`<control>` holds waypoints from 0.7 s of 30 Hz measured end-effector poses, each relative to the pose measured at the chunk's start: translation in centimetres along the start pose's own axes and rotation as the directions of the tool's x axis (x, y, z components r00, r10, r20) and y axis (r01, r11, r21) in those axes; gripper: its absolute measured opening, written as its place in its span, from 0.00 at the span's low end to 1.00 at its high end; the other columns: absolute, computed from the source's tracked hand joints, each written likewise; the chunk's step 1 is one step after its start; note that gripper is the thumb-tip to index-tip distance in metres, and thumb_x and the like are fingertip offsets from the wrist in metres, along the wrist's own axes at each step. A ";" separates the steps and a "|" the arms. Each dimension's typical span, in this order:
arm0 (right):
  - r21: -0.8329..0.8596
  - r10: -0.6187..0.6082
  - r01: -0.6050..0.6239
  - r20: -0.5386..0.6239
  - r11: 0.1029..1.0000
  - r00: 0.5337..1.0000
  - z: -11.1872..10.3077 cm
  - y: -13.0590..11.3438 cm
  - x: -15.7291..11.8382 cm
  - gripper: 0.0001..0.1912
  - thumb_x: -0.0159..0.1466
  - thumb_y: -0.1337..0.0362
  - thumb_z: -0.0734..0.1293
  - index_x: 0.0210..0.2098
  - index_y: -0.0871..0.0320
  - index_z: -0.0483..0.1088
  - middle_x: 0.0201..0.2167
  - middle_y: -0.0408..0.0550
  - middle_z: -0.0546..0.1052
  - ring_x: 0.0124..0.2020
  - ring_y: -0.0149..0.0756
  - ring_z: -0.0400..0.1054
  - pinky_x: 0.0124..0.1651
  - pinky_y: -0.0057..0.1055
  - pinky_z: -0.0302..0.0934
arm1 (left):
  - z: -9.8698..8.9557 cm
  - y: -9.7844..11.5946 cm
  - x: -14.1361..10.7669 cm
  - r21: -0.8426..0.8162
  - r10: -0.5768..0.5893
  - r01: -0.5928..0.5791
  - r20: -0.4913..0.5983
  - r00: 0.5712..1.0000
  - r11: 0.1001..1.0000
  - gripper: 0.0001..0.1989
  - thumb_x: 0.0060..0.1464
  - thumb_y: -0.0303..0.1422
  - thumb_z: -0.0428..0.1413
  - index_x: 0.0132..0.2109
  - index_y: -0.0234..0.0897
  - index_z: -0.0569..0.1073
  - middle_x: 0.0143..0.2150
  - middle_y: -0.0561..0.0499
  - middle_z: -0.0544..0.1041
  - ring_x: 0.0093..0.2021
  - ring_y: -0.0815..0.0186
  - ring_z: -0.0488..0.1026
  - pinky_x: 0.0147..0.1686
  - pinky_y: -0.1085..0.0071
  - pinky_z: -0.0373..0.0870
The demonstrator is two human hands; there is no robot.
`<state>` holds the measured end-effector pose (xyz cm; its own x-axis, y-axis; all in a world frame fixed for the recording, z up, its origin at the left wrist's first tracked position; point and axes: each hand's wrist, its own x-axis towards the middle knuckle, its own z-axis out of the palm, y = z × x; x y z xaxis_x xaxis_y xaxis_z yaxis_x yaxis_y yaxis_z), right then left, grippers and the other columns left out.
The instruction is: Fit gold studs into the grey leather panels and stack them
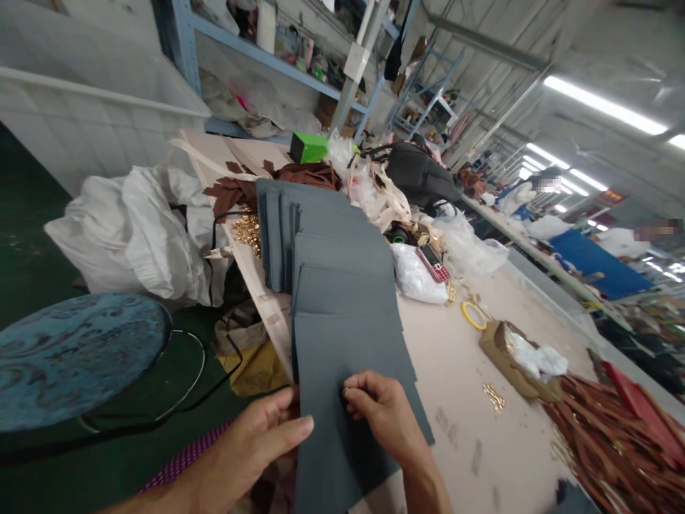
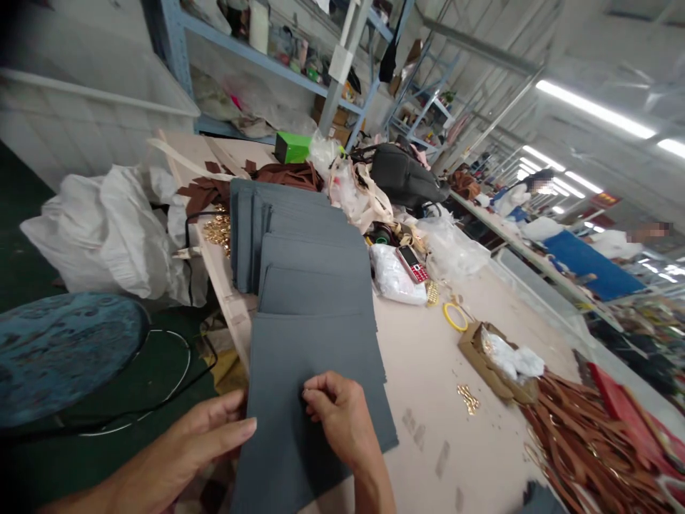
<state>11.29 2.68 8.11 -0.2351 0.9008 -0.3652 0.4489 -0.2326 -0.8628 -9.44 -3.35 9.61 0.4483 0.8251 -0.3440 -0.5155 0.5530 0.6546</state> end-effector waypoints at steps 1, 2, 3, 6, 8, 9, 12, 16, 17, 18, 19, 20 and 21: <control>0.032 0.001 -0.001 0.003 0.999 1.000 0.0 0.0 0.0 0.10 0.58 0.58 0.67 0.30 0.60 0.73 0.22 0.42 0.72 0.25 0.30 0.67 0.30 0.26 0.62 | 0.2 0.1 0.2 0.029 -0.018 0.018 -0.003 1.000 0.999 0.20 0.53 0.39 0.62 0.51 0.37 0.75 0.44 0.45 0.81 0.47 0.52 0.77 0.50 0.60 0.69; 0.057 0.001 -0.001 0.005 0.998 1.000 0.0 0.0 0.0 0.10 0.57 0.58 0.68 0.29 0.60 0.73 0.22 0.41 0.72 0.25 0.29 0.67 0.29 0.25 0.62 | 0.3 0.0 0.4 0.048 -0.036 0.037 -0.012 0.999 0.998 0.20 0.53 0.39 0.62 0.51 0.36 0.75 0.44 0.45 0.82 0.47 0.52 0.77 0.50 0.60 0.69; 0.073 -0.002 0.001 0.007 0.997 1.000 -0.1 0.0 -0.1 0.10 0.57 0.58 0.68 0.29 0.60 0.73 0.21 0.41 0.72 0.25 0.29 0.66 0.29 0.25 0.62 | 0.3 -0.1 0.5 0.059 -0.051 0.052 -0.020 0.999 0.997 0.20 0.54 0.39 0.61 0.52 0.35 0.75 0.43 0.45 0.81 0.46 0.53 0.77 0.50 0.59 0.69; 0.081 -0.015 0.013 0.026 0.997 1.000 -0.1 0.0 -0.1 0.10 0.57 0.59 0.69 0.28 0.60 0.73 0.20 0.41 0.71 0.24 0.28 0.65 0.29 0.24 0.60 | 0.3 -0.6 0.8 0.054 -0.063 0.065 -0.040 0.997 0.996 0.20 0.54 0.40 0.61 0.52 0.35 0.74 0.44 0.45 0.81 0.46 0.54 0.77 0.50 0.59 0.69; 0.084 -0.016 0.013 0.038 0.996 0.999 -0.1 0.0 0.0 0.09 0.57 0.59 0.69 0.28 0.60 0.73 0.20 0.40 0.71 0.24 0.27 0.64 0.28 0.24 0.59 | 0.4 -0.9 1.0 0.039 -0.108 0.111 -0.076 0.991 0.993 0.22 0.52 0.41 0.62 0.51 0.35 0.74 0.44 0.45 0.81 0.45 0.53 0.77 0.48 0.59 0.70; 0.087 -0.014 0.010 0.042 0.996 0.999 0.0 0.0 0.0 0.09 0.57 0.60 0.69 0.28 0.60 0.73 0.20 0.40 0.71 0.24 0.27 0.64 0.28 0.24 0.58 | 0.5 -1.0 1.1 0.033 -0.143 0.147 -0.109 0.984 0.989 0.23 0.50 0.42 0.63 0.50 0.35 0.75 0.43 0.45 0.82 0.44 0.53 0.77 0.47 0.59 0.70; 0.083 0.000 -0.004 0.044 0.997 0.999 0.2 0.0 0.2 0.09 0.56 0.60 0.69 0.29 0.60 0.74 0.20 0.40 0.71 0.23 0.27 0.63 0.28 0.24 0.57 | 0.8 -1.3 1.5 0.017 -0.189 0.196 -0.204 0.961 0.980 0.24 0.46 0.45 0.64 0.47 0.33 0.75 0.41 0.44 0.82 0.43 0.52 0.77 0.45 0.61 0.70; 0.080 0.010 -0.013 0.044 0.997 0.999 0.4 0.1 0.4 0.09 0.56 0.59 0.70 0.29 0.60 0.75 0.18 0.39 0.70 0.22 0.27 0.63 0.27 0.24 0.57 | 0.7 -1.6 2.0 0.027 -0.162 0.176 -0.265 0.950 0.984 0.24 0.46 0.48 0.63 0.43 0.33 0.76 0.42 0.42 0.82 0.44 0.51 0.77 0.46 0.60 0.69; 0.080 0.011 -0.014 0.043 0.997 0.999 0.5 0.2 0.5 0.09 0.56 0.59 0.70 0.29 0.60 0.75 0.18 0.39 0.70 0.22 0.27 0.63 0.27 0.24 0.57 | 0.6 -1.7 2.0 0.033 -0.163 0.178 -0.271 0.949 0.983 0.23 0.47 0.48 0.63 0.42 0.33 0.77 0.42 0.42 0.82 0.44 0.51 0.77 0.46 0.60 0.69; 0.079 0.012 -0.016 0.045 0.997 0.999 0.5 0.3 0.5 0.09 0.56 0.60 0.70 0.28 0.60 0.74 0.18 0.39 0.70 0.22 0.27 0.63 0.26 0.24 0.57 | 0.5 -1.8 2.0 0.033 -0.163 0.178 -0.272 0.948 0.983 0.23 0.47 0.48 0.63 0.42 0.33 0.77 0.41 0.43 0.82 0.44 0.51 0.77 0.46 0.60 0.69; 0.079 0.015 -0.019 0.048 0.997 0.999 0.5 0.3 0.6 0.09 0.56 0.60 0.70 0.29 0.60 0.74 0.18 0.39 0.70 0.21 0.27 0.63 0.26 0.24 0.57 | 0.5 -1.9 2.0 0.026 -0.160 0.174 -0.268 0.950 0.984 0.22 0.48 0.48 0.62 0.42 0.34 0.77 0.41 0.43 0.82 0.44 0.52 0.77 0.46 0.60 0.70; 0.084 0.019 -0.023 0.051 0.996 0.999 0.6 0.3 0.6 0.08 0.56 0.60 0.69 0.29 0.60 0.74 0.17 0.38 0.69 0.21 0.26 0.62 0.26 0.23 0.57 | 0.5 -2.0 2.0 0.016 -0.156 0.166 -0.261 0.953 0.986 0.22 0.49 0.48 0.62 0.42 0.34 0.77 0.41 0.43 0.82 0.43 0.52 0.78 0.45 0.61 0.70; 0.091 0.023 -0.027 0.051 0.996 0.998 0.6 0.3 0.7 0.08 0.56 0.60 0.69 0.29 0.60 0.74 0.17 0.38 0.69 0.20 0.26 0.62 0.25 0.23 0.57 | 0.5 -2.0 2.0 0.007 -0.150 0.157 -0.257 0.955 0.988 0.21 0.49 0.47 0.62 0.42 0.34 0.78 0.40 0.44 0.82 0.42 0.53 0.78 0.45 0.61 0.70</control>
<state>10.73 2.99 7.44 -0.2685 0.8755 -0.4019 0.3750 -0.2893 -0.8807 -7.13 -2.84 7.94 0.3174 0.7348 -0.5995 -0.4333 0.6747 0.5975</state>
